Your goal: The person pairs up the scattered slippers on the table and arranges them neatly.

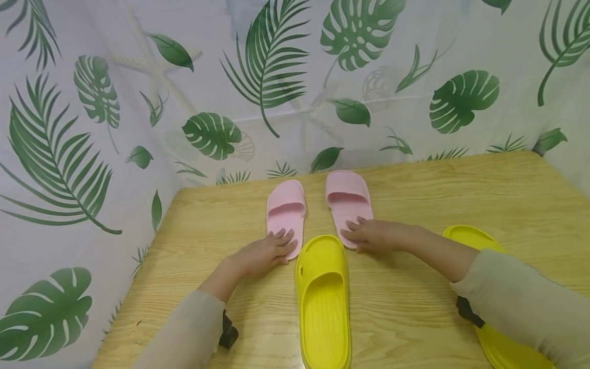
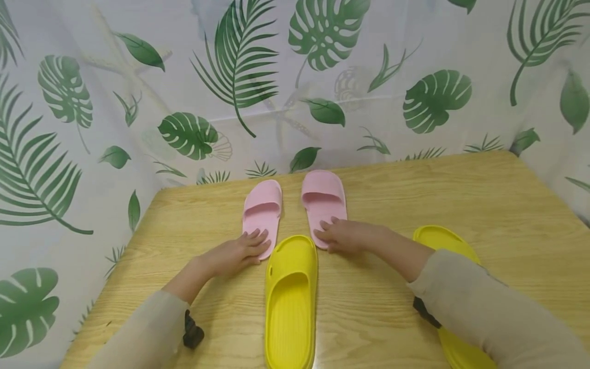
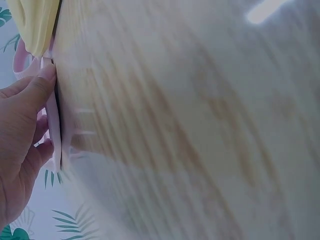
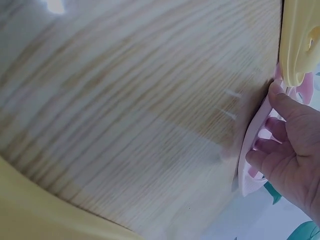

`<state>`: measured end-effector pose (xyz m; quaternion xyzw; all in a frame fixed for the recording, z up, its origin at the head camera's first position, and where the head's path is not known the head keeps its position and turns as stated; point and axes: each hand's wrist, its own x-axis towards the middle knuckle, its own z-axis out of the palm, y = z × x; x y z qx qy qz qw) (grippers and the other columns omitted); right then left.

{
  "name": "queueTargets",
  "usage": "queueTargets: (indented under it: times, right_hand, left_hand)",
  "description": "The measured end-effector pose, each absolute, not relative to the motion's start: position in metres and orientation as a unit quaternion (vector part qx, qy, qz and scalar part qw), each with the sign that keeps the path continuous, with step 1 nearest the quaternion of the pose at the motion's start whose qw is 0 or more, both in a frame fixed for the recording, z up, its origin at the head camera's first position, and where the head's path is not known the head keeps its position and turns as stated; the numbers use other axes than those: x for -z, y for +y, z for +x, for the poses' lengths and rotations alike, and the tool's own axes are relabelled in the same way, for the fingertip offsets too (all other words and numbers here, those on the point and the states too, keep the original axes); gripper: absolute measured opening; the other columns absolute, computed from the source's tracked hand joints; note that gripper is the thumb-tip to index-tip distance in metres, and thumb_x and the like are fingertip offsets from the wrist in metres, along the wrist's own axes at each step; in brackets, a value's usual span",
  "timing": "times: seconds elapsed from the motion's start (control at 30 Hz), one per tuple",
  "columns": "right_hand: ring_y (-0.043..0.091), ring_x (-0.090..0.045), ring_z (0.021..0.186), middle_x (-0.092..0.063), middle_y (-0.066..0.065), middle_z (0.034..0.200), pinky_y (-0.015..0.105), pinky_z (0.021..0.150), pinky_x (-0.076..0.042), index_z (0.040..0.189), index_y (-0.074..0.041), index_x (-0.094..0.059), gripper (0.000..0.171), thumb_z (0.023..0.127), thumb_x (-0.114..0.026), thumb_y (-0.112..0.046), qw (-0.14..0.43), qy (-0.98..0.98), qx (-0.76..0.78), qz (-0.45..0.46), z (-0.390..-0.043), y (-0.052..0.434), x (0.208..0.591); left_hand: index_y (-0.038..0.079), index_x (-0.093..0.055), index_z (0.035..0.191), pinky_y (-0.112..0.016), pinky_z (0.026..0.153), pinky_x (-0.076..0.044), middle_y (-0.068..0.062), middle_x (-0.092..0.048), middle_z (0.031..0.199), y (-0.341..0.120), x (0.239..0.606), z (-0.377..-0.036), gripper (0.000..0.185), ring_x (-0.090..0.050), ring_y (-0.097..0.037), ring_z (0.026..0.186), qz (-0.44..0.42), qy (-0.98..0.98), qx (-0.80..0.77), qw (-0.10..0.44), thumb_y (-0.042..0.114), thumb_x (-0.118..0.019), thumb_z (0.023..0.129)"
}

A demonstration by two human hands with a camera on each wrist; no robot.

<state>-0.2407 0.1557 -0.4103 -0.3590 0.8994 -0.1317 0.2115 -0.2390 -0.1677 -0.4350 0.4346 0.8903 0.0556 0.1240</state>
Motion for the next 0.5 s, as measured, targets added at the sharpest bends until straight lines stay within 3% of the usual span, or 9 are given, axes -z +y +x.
queueTargets:
  times: [0.5]
  right_hand:
    - [0.051,-0.017,0.137,-0.025,0.026,0.15,0.059,0.109,-0.02,0.145,-0.005,-0.037,0.049,0.099,-0.048,-0.02,0.218,0.905,0.125,-0.344,-0.2501,0.1511,0.4167]
  left_hand:
    - [0.007,-0.034,0.146,-0.049,0.115,-0.015,-0.015,-0.019,0.155,-0.1626,0.4374,-0.2471,0.051,-0.014,-0.035,0.144,0.428,0.891,-0.068,0.135,0.027,-0.046,0.1]
